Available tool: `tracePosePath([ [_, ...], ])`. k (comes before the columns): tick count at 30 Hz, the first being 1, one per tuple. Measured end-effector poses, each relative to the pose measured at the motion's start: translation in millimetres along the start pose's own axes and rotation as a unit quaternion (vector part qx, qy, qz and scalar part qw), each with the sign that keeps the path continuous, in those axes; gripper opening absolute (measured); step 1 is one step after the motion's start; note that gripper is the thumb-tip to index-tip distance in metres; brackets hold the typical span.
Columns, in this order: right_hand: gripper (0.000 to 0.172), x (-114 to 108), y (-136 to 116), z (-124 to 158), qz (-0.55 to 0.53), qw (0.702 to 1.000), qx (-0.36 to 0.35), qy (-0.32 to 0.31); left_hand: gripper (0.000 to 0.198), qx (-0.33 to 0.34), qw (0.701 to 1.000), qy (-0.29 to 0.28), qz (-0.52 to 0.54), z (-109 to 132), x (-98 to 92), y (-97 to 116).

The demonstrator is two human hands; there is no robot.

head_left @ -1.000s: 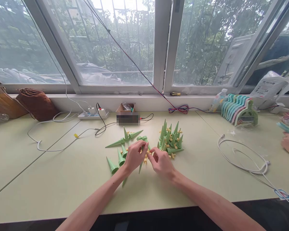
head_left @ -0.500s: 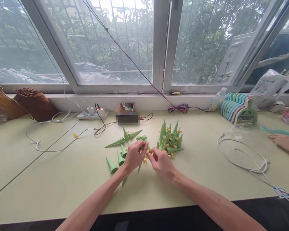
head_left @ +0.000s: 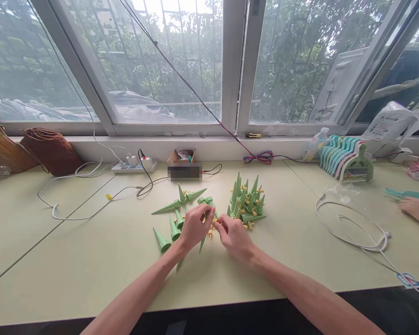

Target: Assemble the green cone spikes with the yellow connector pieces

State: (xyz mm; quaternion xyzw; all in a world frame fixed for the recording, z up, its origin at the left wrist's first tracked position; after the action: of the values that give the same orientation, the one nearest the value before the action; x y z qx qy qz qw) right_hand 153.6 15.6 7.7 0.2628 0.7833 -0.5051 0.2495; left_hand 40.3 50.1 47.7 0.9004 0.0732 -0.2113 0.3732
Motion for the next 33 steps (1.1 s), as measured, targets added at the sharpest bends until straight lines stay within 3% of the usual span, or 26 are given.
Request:
tracePosePath([
  [16, 0.022, 0.0, -3.5, 1.0, 0.012, 1.000, -0.010, -0.007, 0.025, -0.018, 1.000, -0.022, 0.001, 1.1, 4.1, -5.2],
  [33, 0.018, 9.7, -1.3, 4.0, 0.051, 0.997, -0.028, -0.049, 0.035, -0.093, 0.981, -0.167, -0.032, 8.5, 25.6, -17.9],
])
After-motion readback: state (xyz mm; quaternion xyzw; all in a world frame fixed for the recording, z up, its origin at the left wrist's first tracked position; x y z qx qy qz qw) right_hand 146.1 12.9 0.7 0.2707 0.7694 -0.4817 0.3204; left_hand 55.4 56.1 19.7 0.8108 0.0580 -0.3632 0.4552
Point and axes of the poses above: each hand's wrist, its own z-axis away from the middle knuckle, its own x-axis out of the palm, y = z × x, the point moved 8 cm from there along -z, towards the middle knuckle, and after that the axes turned 15 degrees about z, right-handed, at the moved point
